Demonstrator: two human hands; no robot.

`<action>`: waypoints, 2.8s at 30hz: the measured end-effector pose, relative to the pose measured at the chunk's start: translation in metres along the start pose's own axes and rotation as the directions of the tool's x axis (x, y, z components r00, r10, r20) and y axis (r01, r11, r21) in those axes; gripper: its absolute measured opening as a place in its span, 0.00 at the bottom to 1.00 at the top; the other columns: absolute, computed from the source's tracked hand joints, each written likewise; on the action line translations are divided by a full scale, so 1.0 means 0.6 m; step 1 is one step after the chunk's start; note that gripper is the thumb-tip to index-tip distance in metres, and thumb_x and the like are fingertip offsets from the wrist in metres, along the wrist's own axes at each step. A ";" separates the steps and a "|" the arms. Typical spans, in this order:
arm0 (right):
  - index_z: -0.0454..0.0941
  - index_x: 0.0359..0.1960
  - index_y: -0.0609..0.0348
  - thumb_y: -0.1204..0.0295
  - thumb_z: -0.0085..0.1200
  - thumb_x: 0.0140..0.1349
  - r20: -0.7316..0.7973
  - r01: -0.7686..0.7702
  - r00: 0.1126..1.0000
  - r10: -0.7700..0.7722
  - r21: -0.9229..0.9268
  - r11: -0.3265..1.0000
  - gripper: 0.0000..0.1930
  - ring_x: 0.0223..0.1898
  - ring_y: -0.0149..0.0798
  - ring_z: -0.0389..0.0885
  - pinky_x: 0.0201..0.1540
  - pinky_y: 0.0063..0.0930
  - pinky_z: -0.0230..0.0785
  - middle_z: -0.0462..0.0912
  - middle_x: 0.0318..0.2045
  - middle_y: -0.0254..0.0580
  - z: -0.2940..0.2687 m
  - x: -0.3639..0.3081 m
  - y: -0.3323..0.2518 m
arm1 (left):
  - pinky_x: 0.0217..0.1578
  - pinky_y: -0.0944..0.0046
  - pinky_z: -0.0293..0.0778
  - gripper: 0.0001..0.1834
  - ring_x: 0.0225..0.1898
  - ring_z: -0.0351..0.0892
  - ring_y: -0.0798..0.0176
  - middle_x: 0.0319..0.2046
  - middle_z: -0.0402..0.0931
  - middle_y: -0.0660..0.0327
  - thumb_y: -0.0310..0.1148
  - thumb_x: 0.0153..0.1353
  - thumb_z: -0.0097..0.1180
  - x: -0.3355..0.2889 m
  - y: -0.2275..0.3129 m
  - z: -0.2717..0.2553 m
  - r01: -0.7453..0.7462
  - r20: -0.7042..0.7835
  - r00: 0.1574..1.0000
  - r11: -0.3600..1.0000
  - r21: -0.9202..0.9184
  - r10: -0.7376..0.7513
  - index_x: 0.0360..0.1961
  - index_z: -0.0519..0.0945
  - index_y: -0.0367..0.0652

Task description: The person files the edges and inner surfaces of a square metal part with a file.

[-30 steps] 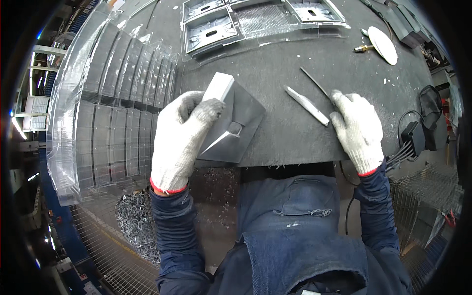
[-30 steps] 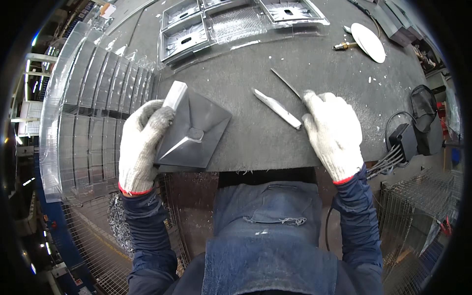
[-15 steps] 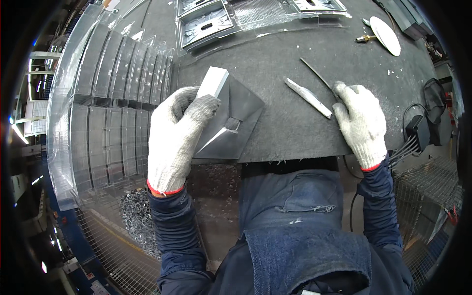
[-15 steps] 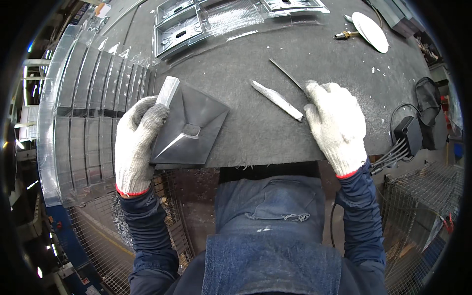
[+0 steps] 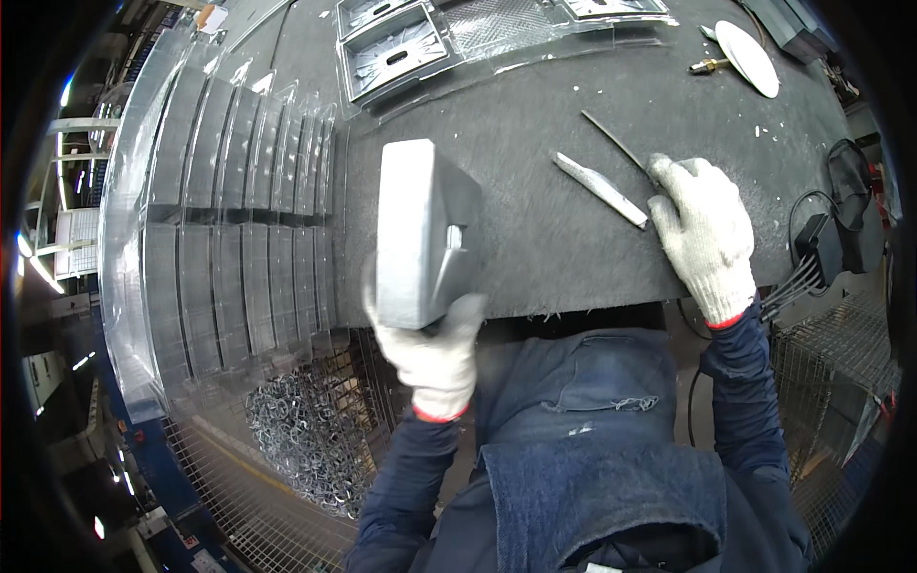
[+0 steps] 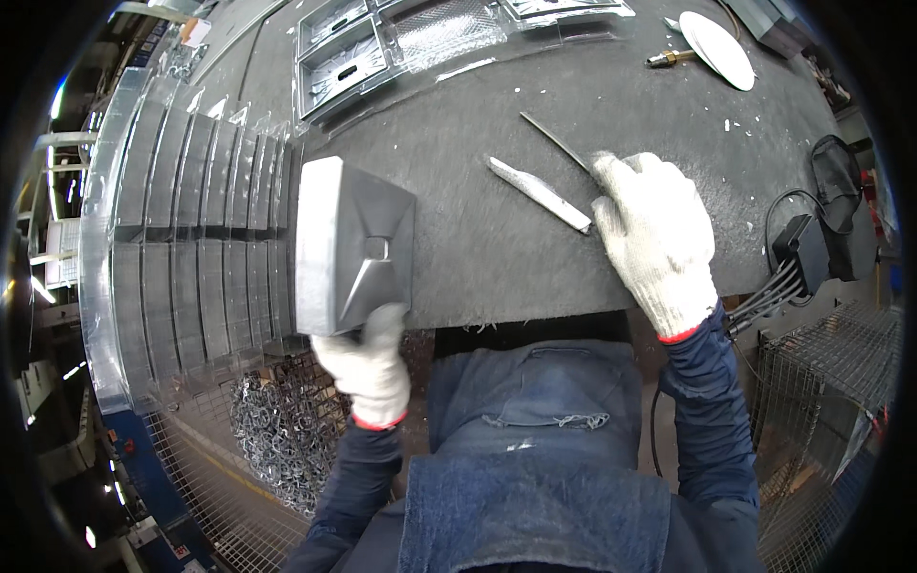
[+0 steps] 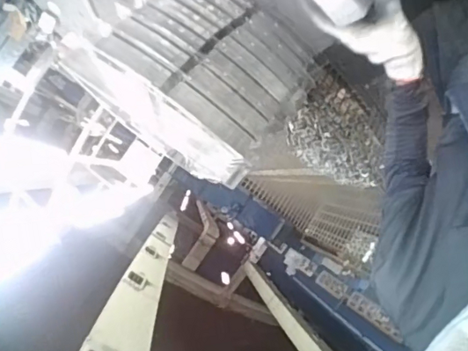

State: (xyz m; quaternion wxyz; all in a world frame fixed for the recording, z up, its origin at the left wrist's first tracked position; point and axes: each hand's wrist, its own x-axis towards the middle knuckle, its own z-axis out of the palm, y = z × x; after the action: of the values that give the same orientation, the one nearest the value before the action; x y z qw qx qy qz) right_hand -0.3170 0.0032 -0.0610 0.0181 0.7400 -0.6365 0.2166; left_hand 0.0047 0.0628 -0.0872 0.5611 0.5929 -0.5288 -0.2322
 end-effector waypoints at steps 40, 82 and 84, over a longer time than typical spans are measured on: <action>0.87 0.61 0.66 0.83 0.67 0.66 -0.066 -0.097 0.986 0.155 0.529 0.843 0.21 0.48 0.47 0.93 0.55 0.37 0.85 0.91 0.48 0.52 -0.031 -0.027 -0.032 | 0.68 0.52 0.78 0.39 0.63 0.84 0.51 0.63 0.83 0.42 0.34 0.63 0.69 0.230 0.165 -0.005 -0.102 0.514 0.856 0.953 0.286 -0.062 0.74 0.78 0.30; 0.89 0.53 0.52 0.77 0.67 0.65 0.009 0.127 0.991 -0.137 0.319 0.939 0.15 0.39 0.45 0.88 0.45 0.40 0.82 0.85 0.36 0.41 -0.012 -0.001 -0.112 | 0.64 0.55 0.82 0.38 0.61 0.87 0.53 0.63 0.84 0.42 0.31 0.66 0.71 0.247 0.154 -0.002 0.146 0.549 0.815 0.983 0.116 -0.186 0.75 0.76 0.27; 0.89 0.53 0.53 0.77 0.67 0.65 -0.011 0.130 0.991 -0.135 0.363 0.923 0.15 0.40 0.45 0.89 0.46 0.40 0.82 0.86 0.37 0.41 -0.012 -0.004 -0.119 | 0.64 0.56 0.81 0.38 0.61 0.86 0.54 0.63 0.84 0.42 0.31 0.65 0.71 0.251 0.151 -0.003 0.216 0.567 0.793 0.973 0.077 -0.221 0.75 0.76 0.27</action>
State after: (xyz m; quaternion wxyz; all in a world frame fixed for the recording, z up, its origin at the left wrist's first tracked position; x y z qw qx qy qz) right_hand -0.2516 0.0209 -0.0373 -0.1088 0.7733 -0.5343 0.3236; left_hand 0.0235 -0.0530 0.0436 0.3435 0.5551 -0.6016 -0.4603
